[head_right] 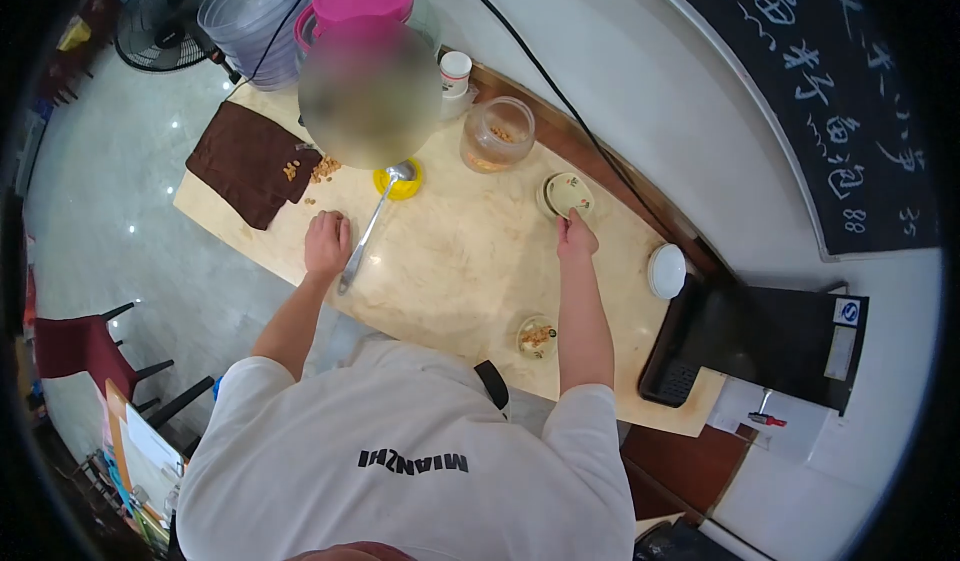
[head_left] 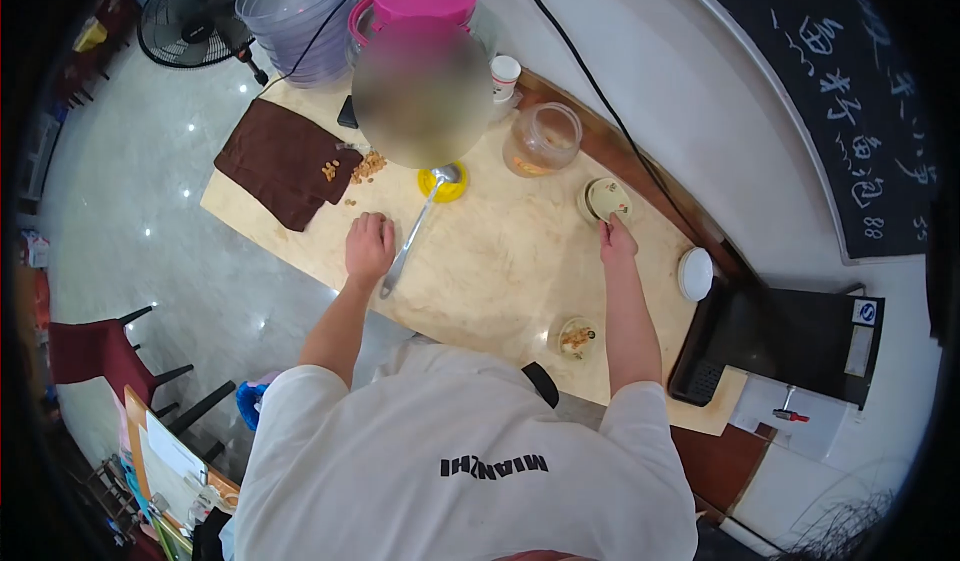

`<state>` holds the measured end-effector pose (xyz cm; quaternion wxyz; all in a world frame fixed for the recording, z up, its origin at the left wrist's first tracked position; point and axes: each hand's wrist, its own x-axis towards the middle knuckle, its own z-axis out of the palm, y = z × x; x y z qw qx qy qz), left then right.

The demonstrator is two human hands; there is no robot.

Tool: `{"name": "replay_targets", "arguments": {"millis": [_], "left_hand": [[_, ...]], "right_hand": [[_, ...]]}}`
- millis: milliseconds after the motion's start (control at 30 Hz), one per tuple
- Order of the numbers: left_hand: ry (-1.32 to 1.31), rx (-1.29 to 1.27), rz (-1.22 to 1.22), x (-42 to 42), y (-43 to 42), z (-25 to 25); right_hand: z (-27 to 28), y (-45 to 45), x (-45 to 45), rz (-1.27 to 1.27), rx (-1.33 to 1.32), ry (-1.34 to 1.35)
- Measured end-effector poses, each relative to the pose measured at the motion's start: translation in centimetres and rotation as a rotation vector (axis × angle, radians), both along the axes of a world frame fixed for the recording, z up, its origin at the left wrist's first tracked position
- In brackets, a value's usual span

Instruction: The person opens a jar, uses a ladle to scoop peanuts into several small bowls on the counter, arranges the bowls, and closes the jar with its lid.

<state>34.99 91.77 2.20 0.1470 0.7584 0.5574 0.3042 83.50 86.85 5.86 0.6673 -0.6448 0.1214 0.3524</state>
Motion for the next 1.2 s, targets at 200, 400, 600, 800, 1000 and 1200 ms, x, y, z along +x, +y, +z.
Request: {"name": "replay_targets", "arguments": {"millis": [200, 400, 600, 800, 1000, 1200], "left_hand": [[-0.001, 0.008, 0.022, 0.2, -0.2, -0.5], [-0.009, 0.013, 0.003, 0.2, -0.2, -0.7], [0.003, 0.038, -0.013, 0.0, 0.0, -0.9], [-0.005, 0.023, -0.017, 0.0, -0.1, -0.7], [0.007, 0.022, -0.018, -0.1, -0.2, -0.8], [-0.003, 0.023, -0.013, -0.1, -0.1, -1.0]], "right_hand": [[1.3, -1.5, -1.7, 0.132, -0.173, -0.027], [-0.4, -14.8, -3.0, 0.401, -0.603, -1.492], [-1.7, -27.4, -6.1, 0.547, -0.533, -0.631], [-3.1, -27.4, -7.1, 0.461, -0.312, -0.239], [3.1, -15.7, -5.0, 0.370, -0.015, -0.265], [11.9, 0.3, -5.0, 0.420, 0.128, -0.618]]}}
